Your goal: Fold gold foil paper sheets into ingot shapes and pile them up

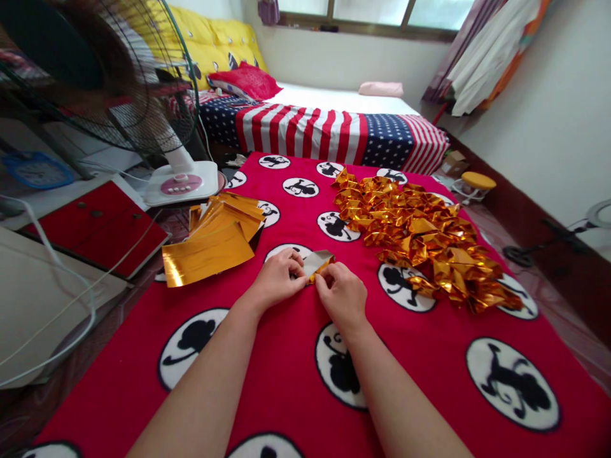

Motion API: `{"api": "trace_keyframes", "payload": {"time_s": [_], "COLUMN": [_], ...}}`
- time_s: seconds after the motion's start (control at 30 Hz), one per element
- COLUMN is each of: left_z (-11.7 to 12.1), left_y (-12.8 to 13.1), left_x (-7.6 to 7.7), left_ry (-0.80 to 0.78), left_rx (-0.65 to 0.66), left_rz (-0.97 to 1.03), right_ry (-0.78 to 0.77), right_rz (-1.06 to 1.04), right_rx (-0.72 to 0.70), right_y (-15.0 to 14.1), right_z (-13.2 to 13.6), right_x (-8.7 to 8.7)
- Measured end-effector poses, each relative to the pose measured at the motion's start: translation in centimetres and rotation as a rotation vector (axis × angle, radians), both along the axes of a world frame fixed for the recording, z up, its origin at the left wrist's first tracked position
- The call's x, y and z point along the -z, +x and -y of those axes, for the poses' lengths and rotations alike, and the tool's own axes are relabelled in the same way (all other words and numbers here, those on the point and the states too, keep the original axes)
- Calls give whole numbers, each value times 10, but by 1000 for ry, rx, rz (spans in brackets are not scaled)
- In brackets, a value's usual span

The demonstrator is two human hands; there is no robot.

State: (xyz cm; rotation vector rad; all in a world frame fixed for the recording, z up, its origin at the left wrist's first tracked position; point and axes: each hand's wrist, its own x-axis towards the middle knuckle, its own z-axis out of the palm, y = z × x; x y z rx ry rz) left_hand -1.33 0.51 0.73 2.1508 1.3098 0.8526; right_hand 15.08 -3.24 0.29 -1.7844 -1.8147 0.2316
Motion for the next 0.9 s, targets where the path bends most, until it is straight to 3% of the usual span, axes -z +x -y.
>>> {"api": "trace_keyframes", "payload": {"time_s": [0.67, 0.9], "left_z": [-2, 1], "left_y": [4, 4], "left_x": [8, 1], "left_ry": [6, -32], "left_rx": [-51, -47], "left_rz": [-14, -50], "right_ry": [-12, -21], "right_rz": [62, 65], "right_rx": [8, 11], "right_y": [-2, -3], "right_z": [-1, 1], "right_x": [2, 0]}}
